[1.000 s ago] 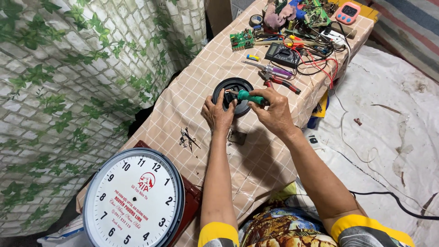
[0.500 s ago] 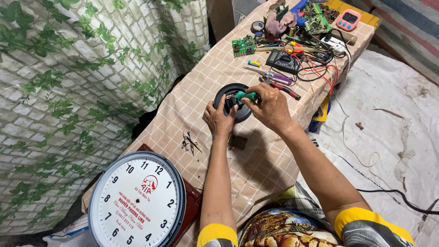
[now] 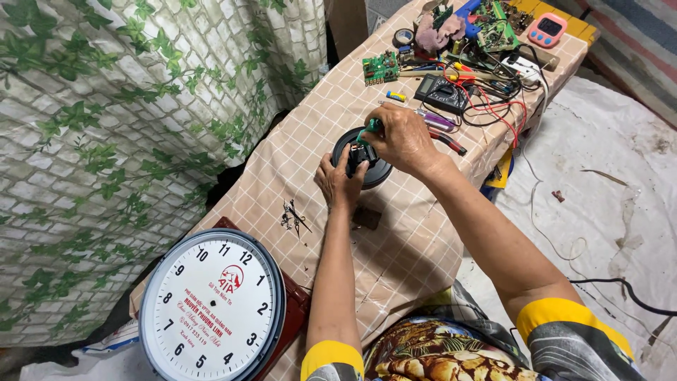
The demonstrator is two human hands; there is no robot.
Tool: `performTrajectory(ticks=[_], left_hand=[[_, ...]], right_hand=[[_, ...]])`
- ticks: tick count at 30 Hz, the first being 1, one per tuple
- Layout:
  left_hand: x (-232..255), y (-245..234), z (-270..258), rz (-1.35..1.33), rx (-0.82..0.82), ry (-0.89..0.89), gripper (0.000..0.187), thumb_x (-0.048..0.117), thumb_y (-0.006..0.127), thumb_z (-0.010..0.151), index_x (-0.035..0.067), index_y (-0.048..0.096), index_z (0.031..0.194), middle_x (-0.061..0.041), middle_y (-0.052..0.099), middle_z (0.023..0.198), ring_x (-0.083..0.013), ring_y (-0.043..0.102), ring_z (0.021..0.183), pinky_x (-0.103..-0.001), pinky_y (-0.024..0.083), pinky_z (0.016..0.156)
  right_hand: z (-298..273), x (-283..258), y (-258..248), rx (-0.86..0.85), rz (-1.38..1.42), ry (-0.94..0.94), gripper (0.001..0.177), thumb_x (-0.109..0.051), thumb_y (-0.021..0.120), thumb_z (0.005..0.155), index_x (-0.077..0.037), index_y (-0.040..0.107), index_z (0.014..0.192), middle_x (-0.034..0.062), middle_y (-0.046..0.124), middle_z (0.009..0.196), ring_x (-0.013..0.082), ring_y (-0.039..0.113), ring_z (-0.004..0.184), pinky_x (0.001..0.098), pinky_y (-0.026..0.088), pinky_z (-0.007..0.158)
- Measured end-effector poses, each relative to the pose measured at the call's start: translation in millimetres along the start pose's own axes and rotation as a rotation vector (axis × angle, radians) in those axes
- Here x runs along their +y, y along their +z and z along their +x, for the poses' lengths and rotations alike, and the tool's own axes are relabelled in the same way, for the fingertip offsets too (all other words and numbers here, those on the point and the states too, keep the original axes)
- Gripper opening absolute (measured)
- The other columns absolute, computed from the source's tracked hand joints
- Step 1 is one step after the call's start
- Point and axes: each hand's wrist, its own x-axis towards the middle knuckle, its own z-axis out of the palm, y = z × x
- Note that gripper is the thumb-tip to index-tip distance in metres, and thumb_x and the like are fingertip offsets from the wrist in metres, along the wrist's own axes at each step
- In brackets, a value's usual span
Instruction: The person works on a small black electronic component, using pliers to strip wires and a multimeter to test connections. They then use a soldering iron to solder wires onto the component. The workspace is cluttered with various tools and electronic parts.
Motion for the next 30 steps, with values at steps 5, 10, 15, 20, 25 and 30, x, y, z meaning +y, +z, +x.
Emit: performTrajectory(ticks=[5, 10, 15, 20, 25, 30], left_hand=[[-1, -2, -1, -0.022, 0.034, 0.045, 0.067, 0.067, 0.067, 0.082, 0.046, 0.053, 0.143, -0.007, 0.046, 0.140, -0.0380, 0.046, 0.131, -0.050, 0.036, 0.108], [-5, 4, 1, -0.038, 0.042, 0.044, 0.070, 0.073, 0.062, 0.080, 0.045, 0.053, 0.144, -0.009, 0.045, 0.141, -0.0390, 0.045, 0.131, -0.051, 0.035, 0.108], [-6, 4, -2, -0.051, 0.054, 0.048, 0.072, 0.078, 0.058, 0.079, 0.046, 0.054, 0.144, -0.008, 0.046, 0.141, -0.0377, 0.046, 0.131, -0.050, 0.036, 0.109], [-5, 1, -3, -0.060, 0.066, 0.061, 0.073, 0.080, 0.055, 0.079, 0.045, 0.055, 0.143, -0.010, 0.046, 0.141, -0.0393, 0.047, 0.129, -0.051, 0.036, 0.107], [-7, 3, -2, -0.059, 0.066, 0.058, 0.075, 0.083, 0.053, 0.078, 0.045, 0.055, 0.143, -0.009, 0.047, 0.141, -0.0386, 0.047, 0.130, -0.050, 0.036, 0.108], [-8, 5, 0, -0.062, 0.078, 0.065, 0.075, 0.082, 0.053, 0.078, 0.045, 0.056, 0.143, -0.010, 0.047, 0.142, -0.0388, 0.047, 0.129, -0.050, 0.036, 0.108]], right_hand=[[8, 0, -2, -0.052, 0.016, -0.030, 0.020, -0.018, 0.082, 0.079, -0.015, 0.072, 0.095, 0.0115, 0.069, 0.091, 0.0443, 0.071, 0.087, 0.0549, 0.057, 0.074], [-1, -4, -14, -0.003, 0.108, 0.004, 0.013, -0.009, 0.078, 0.084, -0.011, 0.075, 0.096, 0.0141, 0.071, 0.090, 0.0391, 0.074, 0.087, 0.0469, 0.059, 0.078], [-12, -2, -12, 0.093, 0.128, -0.046, 0.019, -0.015, 0.081, 0.083, -0.012, 0.074, 0.100, 0.0148, 0.071, 0.093, 0.0414, 0.072, 0.091, 0.0484, 0.058, 0.077], [-15, -7, -12, 0.088, 0.148, -0.058, 0.018, -0.012, 0.080, 0.082, -0.012, 0.075, 0.099, 0.0141, 0.071, 0.092, 0.0412, 0.072, 0.088, 0.0465, 0.058, 0.077], [-18, -3, -4, 0.072, 0.138, -0.059, 0.019, -0.012, 0.080, 0.080, -0.012, 0.075, 0.098, 0.0143, 0.070, 0.090, 0.0404, 0.072, 0.087, 0.0457, 0.058, 0.076], [-17, 0, -1, 0.072, 0.121, -0.069, 0.019, -0.012, 0.079, 0.079, -0.012, 0.075, 0.098, 0.0150, 0.070, 0.088, 0.0407, 0.072, 0.086, 0.0459, 0.057, 0.075]])
